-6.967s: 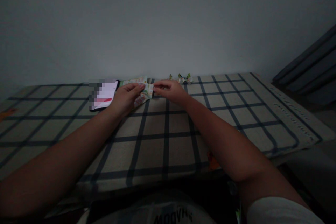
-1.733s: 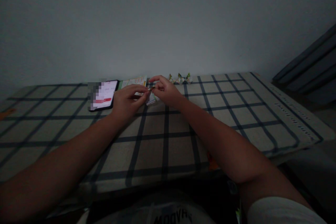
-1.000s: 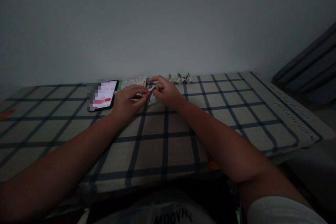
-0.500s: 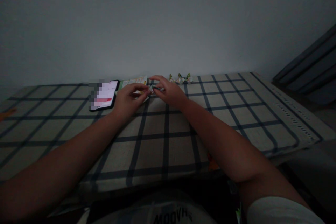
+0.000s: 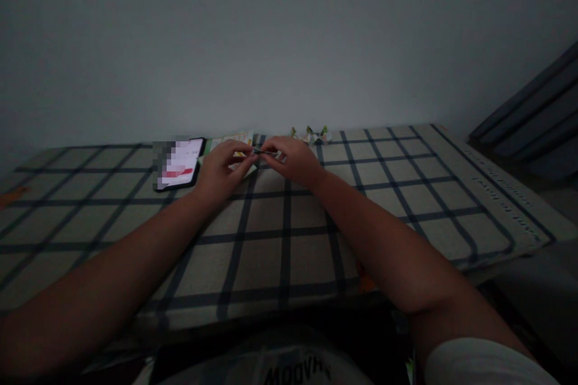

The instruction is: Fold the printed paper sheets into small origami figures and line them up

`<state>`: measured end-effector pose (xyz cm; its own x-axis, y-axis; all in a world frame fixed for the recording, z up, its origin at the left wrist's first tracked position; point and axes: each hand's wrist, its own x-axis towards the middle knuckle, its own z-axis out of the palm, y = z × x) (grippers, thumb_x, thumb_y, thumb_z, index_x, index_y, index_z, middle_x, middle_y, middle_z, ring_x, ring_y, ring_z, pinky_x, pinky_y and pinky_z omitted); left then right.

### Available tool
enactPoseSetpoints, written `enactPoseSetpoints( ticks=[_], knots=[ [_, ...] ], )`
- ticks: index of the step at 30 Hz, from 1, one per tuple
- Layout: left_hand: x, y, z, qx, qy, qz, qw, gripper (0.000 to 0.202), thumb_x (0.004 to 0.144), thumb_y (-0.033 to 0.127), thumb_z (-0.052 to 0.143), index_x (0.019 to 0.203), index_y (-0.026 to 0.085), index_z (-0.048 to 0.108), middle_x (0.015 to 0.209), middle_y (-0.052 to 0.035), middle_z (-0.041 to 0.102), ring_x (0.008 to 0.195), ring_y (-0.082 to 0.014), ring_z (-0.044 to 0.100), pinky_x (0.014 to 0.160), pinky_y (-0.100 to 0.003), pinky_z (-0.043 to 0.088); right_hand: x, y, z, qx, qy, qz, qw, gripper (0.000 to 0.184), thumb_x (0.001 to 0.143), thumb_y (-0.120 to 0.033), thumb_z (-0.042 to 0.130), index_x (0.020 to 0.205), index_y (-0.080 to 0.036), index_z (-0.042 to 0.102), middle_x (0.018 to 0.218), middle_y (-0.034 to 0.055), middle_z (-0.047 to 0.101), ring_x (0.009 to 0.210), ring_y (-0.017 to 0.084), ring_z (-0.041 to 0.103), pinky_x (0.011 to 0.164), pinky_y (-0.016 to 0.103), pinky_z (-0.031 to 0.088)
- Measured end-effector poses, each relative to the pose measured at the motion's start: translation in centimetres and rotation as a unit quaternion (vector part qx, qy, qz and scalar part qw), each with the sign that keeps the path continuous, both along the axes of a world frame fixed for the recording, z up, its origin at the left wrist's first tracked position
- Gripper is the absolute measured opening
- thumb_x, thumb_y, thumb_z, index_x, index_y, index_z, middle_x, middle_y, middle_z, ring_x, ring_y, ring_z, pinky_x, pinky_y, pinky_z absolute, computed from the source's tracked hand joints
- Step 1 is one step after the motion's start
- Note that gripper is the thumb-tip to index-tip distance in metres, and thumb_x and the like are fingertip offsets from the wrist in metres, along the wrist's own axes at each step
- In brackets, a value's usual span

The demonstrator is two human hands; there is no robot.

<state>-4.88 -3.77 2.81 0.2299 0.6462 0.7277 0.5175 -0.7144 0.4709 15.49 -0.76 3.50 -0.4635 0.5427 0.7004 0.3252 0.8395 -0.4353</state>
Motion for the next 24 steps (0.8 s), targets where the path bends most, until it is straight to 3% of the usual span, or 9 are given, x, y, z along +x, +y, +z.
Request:
enactPoseSetpoints(
  ticks=[4, 9, 16, 21, 24],
  knots=[
    [-0.2, 0.22, 0.13, 0.02, 0.003, 0.013, 1.0, 0.014, 0.091, 0.035, 0.068, 0.091, 0.021, 0.07, 0.091, -0.0038, 0.071, 0.085, -0.0162, 0.066, 0.074, -0.028, 0.06, 0.14, 0.01, 0.01, 0.025, -0.002, 0.0, 1.0, 0.017, 0.093, -0.033, 0.059, 0.093, -0.019, 0.067, 0.09, 0.0067, 0.07, 0.079, 0.016, 0.06, 0.072, 0.031, 0.046],
    [-0.28, 0.35, 0.26, 0.029, 0.013, 0.023, 0.999, 0.012, 0.091, 0.033, 0.068, 0.09, 0.022, 0.073, 0.093, -0.0052, 0.075, 0.088, -0.0179, 0.068, 0.076, -0.03, 0.058, 0.21, 0.04, 0.08, 0.021, -0.011, -0.003, 1.0, 0.015, 0.092, -0.033, 0.059, 0.09, -0.019, 0.065, 0.088, 0.0061, 0.069, 0.079, 0.017, 0.059, 0.073, 0.032, 0.046],
    [-0.08, 0.26, -0.41, -0.018, -0.022, 0.008, 1.0, 0.037, 0.089, 0.038, 0.07, 0.122, 0.022, 0.07, 0.105, -0.0066, 0.074, 0.089, -0.0165, 0.07, 0.075, -0.029, 0.061, -0.02, -0.05, 0.2, -0.062, 0.071, -0.02, 0.995, 0.014, 0.086, -0.032, 0.06, 0.09, -0.019, 0.062, 0.085, 0.0038, 0.065, 0.073, 0.014, 0.054, 0.065, 0.028, 0.043],
    [0.04, -0.02, -0.43, 0.003, 0.008, 0.048, 0.999, 0.03, 0.089, 0.04, 0.069, 0.113, 0.021, 0.074, 0.096, -0.0051, 0.076, 0.077, -0.0147, 0.07, 0.07, -0.026, 0.06, -0.47, 0.38, -0.31, -0.13, 0.088, 0.003, 0.988, 0.019, 0.083, -0.037, 0.063, 0.086, -0.019, 0.057, 0.077, -0.0007, 0.057, 0.067, 0.012, 0.047, 0.061, 0.026, 0.037],
    [0.04, -0.38, -0.03, 0.03, 0.043, 0.045, 0.998, 0.028, 0.091, 0.036, 0.064, 0.113, 0.022, 0.074, 0.097, -0.0051, 0.077, 0.081, -0.016, 0.071, 0.074, -0.027, 0.059, -0.68, 0.61, -0.55, -0.174, 0.097, 0.016, 0.98, 0.025, 0.082, -0.041, 0.064, 0.082, -0.021, 0.05, 0.072, -0.0037, 0.051, 0.064, 0.011, 0.045, 0.058, 0.024, 0.034]
  ],
)
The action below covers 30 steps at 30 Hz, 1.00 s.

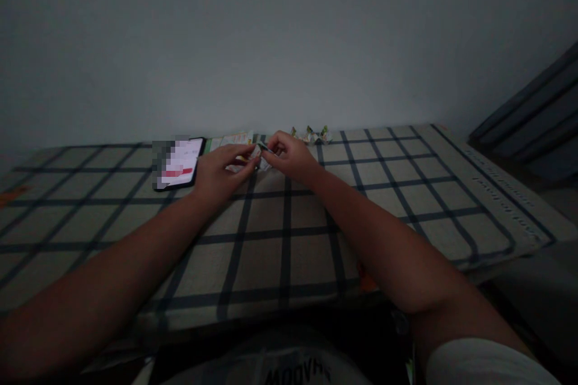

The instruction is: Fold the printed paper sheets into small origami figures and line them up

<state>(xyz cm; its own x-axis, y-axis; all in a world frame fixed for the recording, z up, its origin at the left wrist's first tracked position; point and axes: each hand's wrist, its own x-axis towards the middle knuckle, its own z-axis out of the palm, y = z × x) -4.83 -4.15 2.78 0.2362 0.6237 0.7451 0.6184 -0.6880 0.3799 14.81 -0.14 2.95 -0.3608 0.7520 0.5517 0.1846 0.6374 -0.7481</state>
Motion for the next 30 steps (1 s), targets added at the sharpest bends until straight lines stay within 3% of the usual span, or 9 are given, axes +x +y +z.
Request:
enactPoseSetpoints(
  ticks=[9, 17, 30],
  knots=[
    [0.02, -0.53, 0.51, 0.054, 0.046, -0.002, 0.997, 0.025, 0.09, 0.026, 0.06, 0.11, 0.021, 0.076, 0.1, -0.0064, 0.079, 0.087, -0.0187, 0.074, 0.085, -0.032, 0.057, -0.39, -0.12, -0.3, -0.035, 0.003, 0.005, 0.999, 0.032, 0.083, -0.048, 0.065, 0.085, -0.022, 0.047, 0.066, -0.0072, 0.045, 0.06, 0.01, 0.041, 0.057, 0.024, 0.031],
    [-0.06, -0.36, 0.27, 0.059, 0.066, -0.011, 0.996, 0.026, 0.09, 0.028, 0.06, 0.112, 0.024, 0.075, 0.107, -0.0061, 0.079, 0.097, -0.0206, 0.073, 0.09, -0.037, 0.057, -0.09, -0.52, 0.45, 0.008, -0.023, -0.021, 0.999, 0.025, 0.08, -0.04, 0.066, 0.084, -0.02, 0.052, 0.073, -0.0042, 0.048, 0.064, 0.01, 0.043, 0.06, 0.025, 0.034],
    [-0.01, 0.14, 0.02, 0.068, 0.063, -0.035, 0.995, 0.023, 0.09, 0.027, 0.063, 0.108, 0.02, 0.076, 0.105, -0.0089, 0.079, 0.097, -0.0204, 0.073, 0.092, -0.036, 0.056, -0.76, -0.65, 0.11, 0.011, -0.012, -0.039, 0.999, 0.024, 0.081, -0.042, 0.061, 0.08, -0.021, 0.049, 0.07, -0.0047, 0.046, 0.063, 0.011, 0.041, 0.061, 0.026, 0.034]
  ],
)
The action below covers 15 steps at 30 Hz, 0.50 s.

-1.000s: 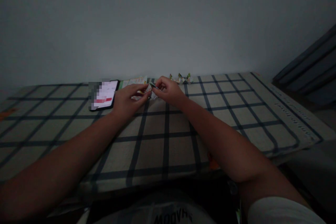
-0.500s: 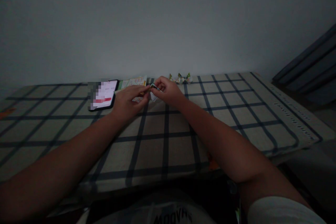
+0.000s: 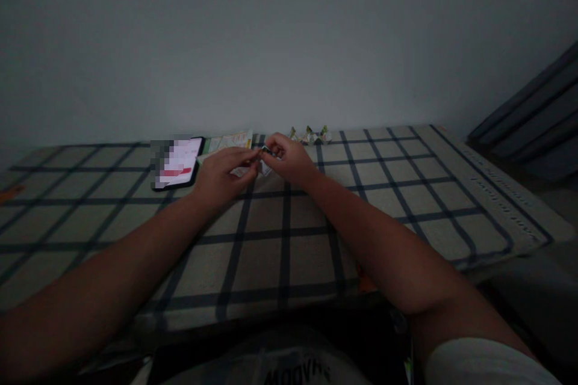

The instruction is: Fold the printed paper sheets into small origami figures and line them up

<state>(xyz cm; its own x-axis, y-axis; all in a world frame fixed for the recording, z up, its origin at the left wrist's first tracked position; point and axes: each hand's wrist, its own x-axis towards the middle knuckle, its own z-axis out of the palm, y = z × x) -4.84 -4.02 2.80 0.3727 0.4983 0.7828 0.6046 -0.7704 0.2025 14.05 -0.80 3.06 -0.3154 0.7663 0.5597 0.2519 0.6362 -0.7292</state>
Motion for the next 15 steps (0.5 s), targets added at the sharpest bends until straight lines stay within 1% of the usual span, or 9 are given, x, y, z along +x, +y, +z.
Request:
enactPoseSetpoints(
  ticks=[3, 6, 10, 13, 15],
  knots=[
    [0.12, -0.06, -0.06, 0.004, -0.003, -0.011, 1.0, 0.021, 0.091, 0.028, 0.063, 0.104, 0.019, 0.077, 0.103, -0.0091, 0.079, 0.095, -0.0199, 0.073, 0.09, -0.035, 0.057, -0.01, -0.4, 0.33, 0.008, -0.005, -0.005, 1.0, 0.022, 0.08, -0.038, 0.06, 0.077, -0.021, 0.047, 0.068, -0.0053, 0.043, 0.062, 0.011, 0.039, 0.061, 0.027, 0.033],
    [0.15, -0.23, -0.03, -0.007, -0.008, -0.014, 1.0, 0.022, 0.093, 0.031, 0.061, 0.102, 0.019, 0.077, 0.103, -0.0086, 0.079, 0.096, -0.0195, 0.073, 0.09, -0.035, 0.056, 0.03, -0.69, 0.57, 0.032, -0.011, -0.014, 0.999, 0.018, 0.079, -0.034, 0.058, 0.074, -0.022, 0.045, 0.067, -0.0053, 0.042, 0.062, 0.011, 0.039, 0.062, 0.026, 0.033],
    [0.15, -0.38, 0.08, -0.038, -0.034, -0.012, 0.999, 0.024, 0.096, 0.032, 0.059, 0.105, 0.02, 0.077, 0.104, -0.0074, 0.079, 0.096, -0.0179, 0.073, 0.089, -0.032, 0.055, 0.22, -0.6, 0.61, 0.059, -0.028, -0.018, 0.998, 0.016, 0.082, -0.034, 0.055, 0.076, -0.021, 0.047, 0.068, -0.0042, 0.046, 0.062, 0.011, 0.041, 0.062, 0.026, 0.034],
    [0.12, -0.25, 0.11, -0.071, -0.067, -0.007, 0.995, 0.026, 0.095, 0.032, 0.062, 0.112, 0.02, 0.076, 0.101, -0.0066, 0.079, 0.09, -0.0163, 0.071, 0.079, -0.027, 0.056, 0.52, -0.28, 0.5, 0.091, -0.05, -0.007, 0.995, 0.016, 0.086, -0.035, 0.055, 0.082, -0.02, 0.051, 0.074, -0.0015, 0.054, 0.065, 0.012, 0.046, 0.064, 0.027, 0.037],
    [0.05, -0.1, 0.13, -0.089, -0.082, 0.002, 0.993, 0.029, 0.094, 0.033, 0.063, 0.117, 0.02, 0.074, 0.099, -0.0057, 0.078, 0.087, -0.0158, 0.07, 0.072, -0.025, 0.056, 0.77, -0.03, 0.37, 0.121, -0.062, -0.003, 0.991, 0.015, 0.088, -0.033, 0.055, 0.086, -0.019, 0.055, 0.079, 0.0009, 0.059, 0.07, 0.013, 0.051, 0.067, 0.027, 0.04]
  ],
)
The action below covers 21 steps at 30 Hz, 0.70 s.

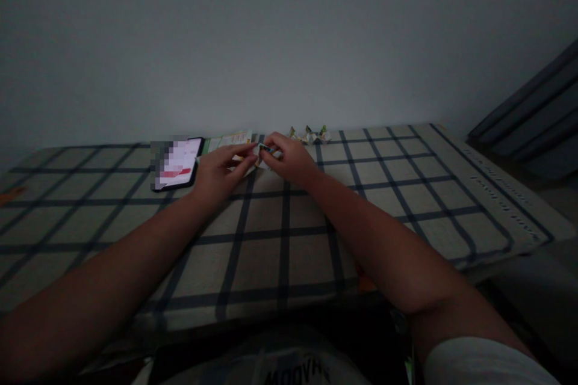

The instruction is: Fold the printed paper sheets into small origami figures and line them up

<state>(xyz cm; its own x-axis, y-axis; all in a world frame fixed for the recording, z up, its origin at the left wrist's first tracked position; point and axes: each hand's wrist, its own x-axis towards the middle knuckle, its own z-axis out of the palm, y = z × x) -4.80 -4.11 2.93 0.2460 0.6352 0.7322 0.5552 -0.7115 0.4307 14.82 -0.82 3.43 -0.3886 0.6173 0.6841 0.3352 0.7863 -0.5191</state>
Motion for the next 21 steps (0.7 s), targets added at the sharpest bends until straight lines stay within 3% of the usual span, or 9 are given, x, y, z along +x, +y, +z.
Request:
enactPoseSetpoints(
  ticks=[3, 9, 17, 21],
  knots=[
    [-0.1, 0.1, 0.1, 0.002, 0.011, 0.011, 1.0, 0.029, 0.094, 0.033, 0.063, 0.117, 0.02, 0.074, 0.097, -0.005, 0.077, 0.086, -0.016, 0.069, 0.072, -0.025, 0.056, 0.3, 0.3, -0.2, 0.057, -0.01, 0.013, 0.998, 0.012, 0.089, -0.028, 0.055, 0.091, -0.017, 0.06, 0.086, 0.0043, 0.065, 0.076, 0.014, 0.057, 0.071, 0.029, 0.044],
    [-0.5, 0.2, 0.2, 0.026, 0.031, 0.047, 0.998, 0.018, 0.092, 0.032, 0.064, 0.099, 0.02, 0.075, 0.094, -0.0048, 0.077, 0.086, -0.017, 0.07, 0.08, -0.029, 0.057, 0.6, 0.6, -0.3, 0.158, -0.018, 0.019, 0.987, 0.014, 0.093, -0.025, 0.058, 0.092, -0.016, 0.067, 0.085, 0.006, 0.068, 0.078, 0.015, 0.06, 0.074, 0.029, 0.048],
    [-1.1, 0.7, 0.3, 0.084, 0.055, 0.029, 0.995, 0.016, 0.092, 0.033, 0.065, 0.088, 0.02, 0.073, 0.092, -0.0054, 0.078, 0.09, -0.0188, 0.072, 0.087, -0.034, 0.055, 0.7, 0.4, 0.0, 0.185, -0.033, 0.01, 0.982, 0.011, 0.093, -0.022, 0.059, 0.091, -0.018, 0.069, 0.088, 0.0062, 0.069, 0.083, 0.017, 0.06, 0.077, 0.032, 0.049],
    [-0.9, 0.5, 0.5, 0.089, 0.047, 0.015, 0.995, 0.013, 0.092, 0.03, 0.065, 0.088, 0.02, 0.071, 0.094, -0.0057, 0.077, 0.094, -0.019, 0.07, 0.09, -0.036, 0.055, 0.7, 0.4, -0.1, 0.239, -0.033, 0.002, 0.971, 0.01, 0.093, -0.019, 0.058, 0.092, -0.018, 0.068, 0.089, 0.0065, 0.069, 0.088, 0.019, 0.06, 0.082, 0.034, 0.049]
  ],
)
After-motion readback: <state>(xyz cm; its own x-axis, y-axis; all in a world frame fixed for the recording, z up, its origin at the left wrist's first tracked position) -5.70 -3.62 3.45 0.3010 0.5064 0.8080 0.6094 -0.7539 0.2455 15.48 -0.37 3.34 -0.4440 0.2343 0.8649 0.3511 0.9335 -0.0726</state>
